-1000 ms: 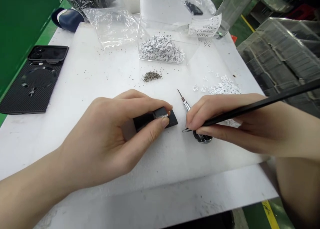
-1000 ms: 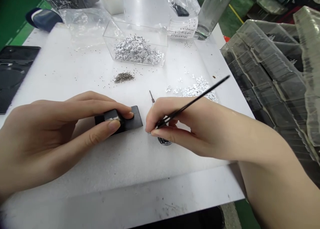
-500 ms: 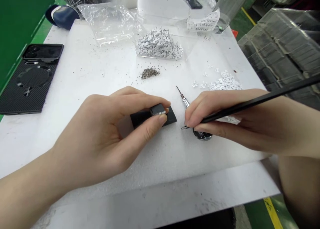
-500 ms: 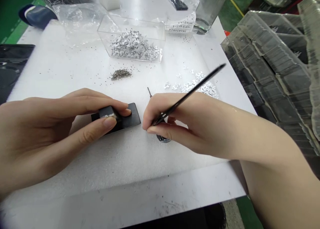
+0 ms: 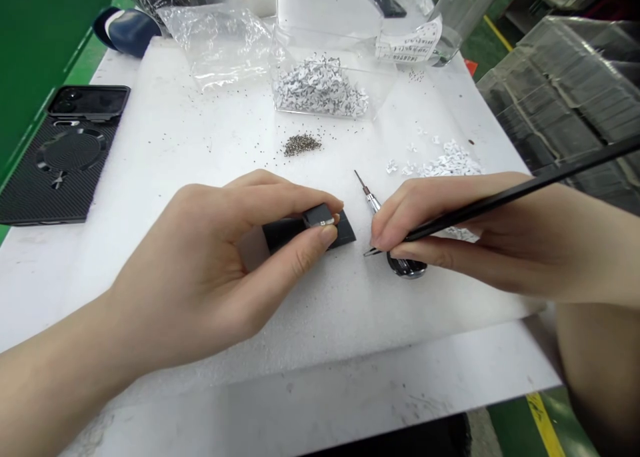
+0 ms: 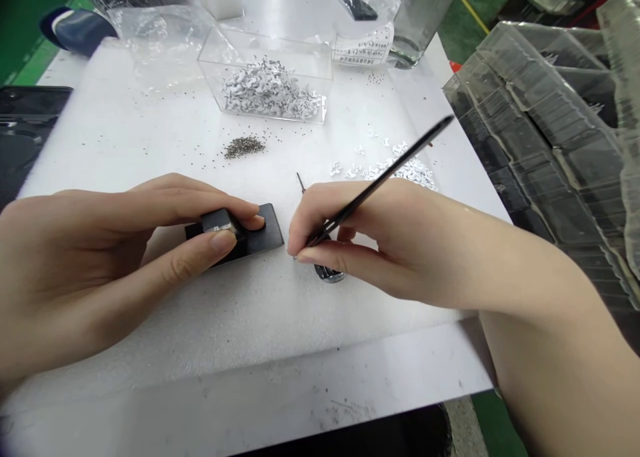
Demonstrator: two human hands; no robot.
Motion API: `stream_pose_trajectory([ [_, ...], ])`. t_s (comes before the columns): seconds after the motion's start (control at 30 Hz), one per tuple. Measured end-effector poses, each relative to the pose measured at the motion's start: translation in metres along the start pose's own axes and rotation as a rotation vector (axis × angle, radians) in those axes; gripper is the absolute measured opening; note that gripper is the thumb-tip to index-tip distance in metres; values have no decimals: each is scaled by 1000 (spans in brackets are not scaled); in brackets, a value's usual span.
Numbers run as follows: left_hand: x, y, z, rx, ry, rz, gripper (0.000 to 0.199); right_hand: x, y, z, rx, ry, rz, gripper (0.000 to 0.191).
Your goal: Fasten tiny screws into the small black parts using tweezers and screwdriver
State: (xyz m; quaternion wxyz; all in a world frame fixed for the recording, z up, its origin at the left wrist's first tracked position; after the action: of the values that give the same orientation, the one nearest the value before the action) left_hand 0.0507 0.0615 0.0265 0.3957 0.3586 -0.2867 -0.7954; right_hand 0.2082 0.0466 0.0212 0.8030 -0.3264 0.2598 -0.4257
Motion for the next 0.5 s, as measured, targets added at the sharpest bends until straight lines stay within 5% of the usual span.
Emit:
stream_pose_trajectory([
  [0.5,-1,1,0,7,-5,-13,21,-1,1,-1,-18,-29,-27,8],
])
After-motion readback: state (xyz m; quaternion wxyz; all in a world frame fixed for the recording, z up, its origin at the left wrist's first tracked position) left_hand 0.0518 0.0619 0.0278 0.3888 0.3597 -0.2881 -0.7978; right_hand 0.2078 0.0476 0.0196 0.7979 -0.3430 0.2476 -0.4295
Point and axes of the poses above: each hand's wrist, its own x-axis away from the middle knuckle, its own z-axis out of the back of the hand, y = z × x, the point moved 9 cm from there along -x, towards the middle knuckle, and after that the axes turned 10 degrees about y, right-handed, at the moved point
